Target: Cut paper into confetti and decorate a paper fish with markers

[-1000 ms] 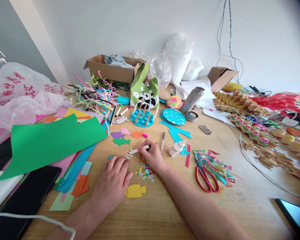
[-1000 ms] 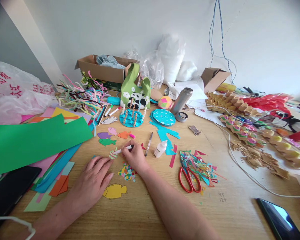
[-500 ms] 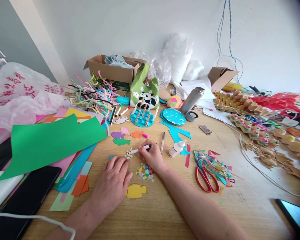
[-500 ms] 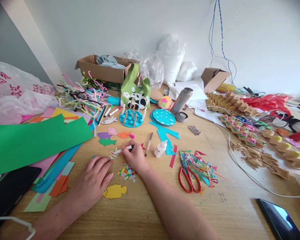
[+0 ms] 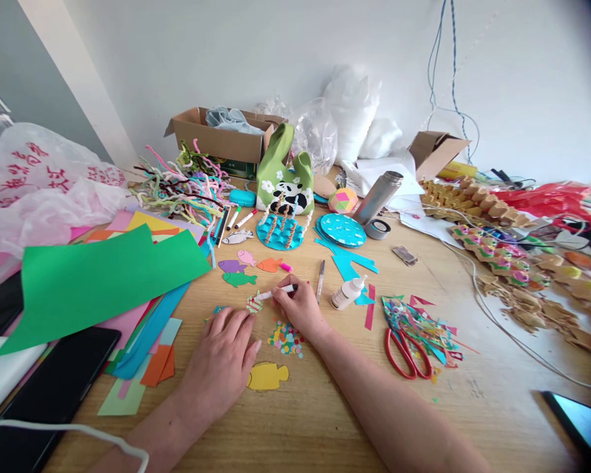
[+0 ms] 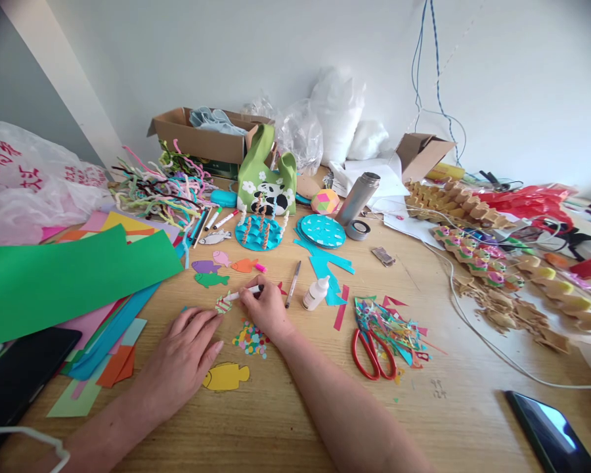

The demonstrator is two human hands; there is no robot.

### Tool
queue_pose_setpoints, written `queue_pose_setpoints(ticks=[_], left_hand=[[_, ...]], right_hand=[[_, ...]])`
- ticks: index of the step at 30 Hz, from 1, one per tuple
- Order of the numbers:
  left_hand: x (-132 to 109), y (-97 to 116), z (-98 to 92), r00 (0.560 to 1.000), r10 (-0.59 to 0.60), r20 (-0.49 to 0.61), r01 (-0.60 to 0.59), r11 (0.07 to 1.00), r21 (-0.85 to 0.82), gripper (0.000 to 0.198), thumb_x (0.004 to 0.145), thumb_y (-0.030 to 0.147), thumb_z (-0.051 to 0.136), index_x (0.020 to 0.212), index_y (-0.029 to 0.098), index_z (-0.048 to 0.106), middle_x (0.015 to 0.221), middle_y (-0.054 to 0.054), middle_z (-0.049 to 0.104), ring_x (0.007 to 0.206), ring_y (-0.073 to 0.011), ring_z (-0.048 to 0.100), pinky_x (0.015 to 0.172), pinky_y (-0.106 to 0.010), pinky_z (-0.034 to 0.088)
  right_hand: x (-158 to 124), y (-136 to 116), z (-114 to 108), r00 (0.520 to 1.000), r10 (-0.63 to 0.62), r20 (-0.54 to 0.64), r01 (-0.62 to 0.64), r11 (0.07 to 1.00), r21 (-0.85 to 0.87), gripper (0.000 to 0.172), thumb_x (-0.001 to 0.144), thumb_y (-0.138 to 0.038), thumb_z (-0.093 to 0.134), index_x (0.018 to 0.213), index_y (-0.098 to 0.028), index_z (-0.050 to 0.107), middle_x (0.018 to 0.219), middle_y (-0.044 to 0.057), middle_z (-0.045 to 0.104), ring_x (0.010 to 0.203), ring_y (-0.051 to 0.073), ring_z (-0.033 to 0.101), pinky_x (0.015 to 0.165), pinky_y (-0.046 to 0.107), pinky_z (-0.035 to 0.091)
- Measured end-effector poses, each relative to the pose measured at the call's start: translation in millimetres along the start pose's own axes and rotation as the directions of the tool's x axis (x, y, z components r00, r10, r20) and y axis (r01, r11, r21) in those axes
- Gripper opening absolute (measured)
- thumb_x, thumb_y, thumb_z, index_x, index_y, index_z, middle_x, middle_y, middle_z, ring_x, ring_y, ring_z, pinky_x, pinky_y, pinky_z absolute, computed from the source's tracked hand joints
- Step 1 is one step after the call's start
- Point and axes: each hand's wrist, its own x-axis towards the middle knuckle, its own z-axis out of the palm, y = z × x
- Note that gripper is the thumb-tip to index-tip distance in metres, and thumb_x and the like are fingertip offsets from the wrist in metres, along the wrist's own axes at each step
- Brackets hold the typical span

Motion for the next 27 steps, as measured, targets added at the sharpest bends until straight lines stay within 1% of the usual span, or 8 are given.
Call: queue_pose_setpoints(ticks=[6, 10, 15, 27], left_hand=[[0.0, 0.0, 1.5, 0.999, 0.001, -0.034, -0.001, 1.0, 0.005, 0.035, 0.094, 0.029, 0.045, 0.123, 0.015, 0.059, 0.121, -0.011, 0.063, 0.114, -0.0281, 0.05, 0.097, -0.048, 0.046], [0.1, -0.3, 1.7, 0.999, 0.009, -0.048, -0.009, 1.0, 0.007, 0.034, 0.094, 0.029, 0.046, 0.123, 0.016, 0.06, 0.12, -0.011, 0.063, 0.113, -0.0279, 0.05, 0.097, -0.048, 0.046], [0.5, -0.6, 1.4, 1.0, 0.008, -0.028, -0.008, 1.0, 0.013, 0.035, 0.094, 0.029, 0.045, 0.123, 0.014, 0.059, 0.121, -0.011, 0.062, 0.113, -0.0289, 0.049, 0.096, -0.048, 0.046], [0.0, 0.2, 0.5, 1.0, 0.001, -0.005, -0.001, 1.0, 0.011, 0.036, 0.094, 0.029, 0.045, 0.124, 0.014, 0.059, 0.122, -0.011, 0.062, 0.114, -0.0284, 0.049, 0.098, -0.047, 0.044]], right_hand=[[-0.4, -1.4, -0.7, 1.0, 0.013, 0.012, -0.013, 1.0, -0.01, 0.013, 0.072, -0.03, 0.059, 0.071, -0.022, 0.05, 0.05, -0.004, 0.058, 0.04, 0.011, 0.044, 0.041, 0.023, 0.033], [0.5, 1.1, -1.0, 1.0, 0.002, -0.003, -0.002, 1.0, 0.004, 0.016, 0.075, -0.034, 0.06, 0.072, -0.022, 0.05, 0.052, -0.003, 0.059, 0.039, 0.011, 0.044, 0.04, 0.023, 0.032], [1.7, 3.8, 0.1, 1.0, -0.011, 0.003, 0.011, 1.0, 0.005, 0.018, 0.077, -0.037, 0.06, 0.074, -0.022, 0.051, 0.055, -0.002, 0.061, 0.039, 0.011, 0.044, 0.039, 0.023, 0.031], [0.4, 1.7, -0.2, 1.0, -0.003, 0.02, 0.002, 1.0, 0.017, 0.016, 0.077, -0.035, 0.06, 0.074, -0.022, 0.05, 0.054, -0.002, 0.06, 0.039, 0.012, 0.044, 0.039, 0.023, 0.031]])
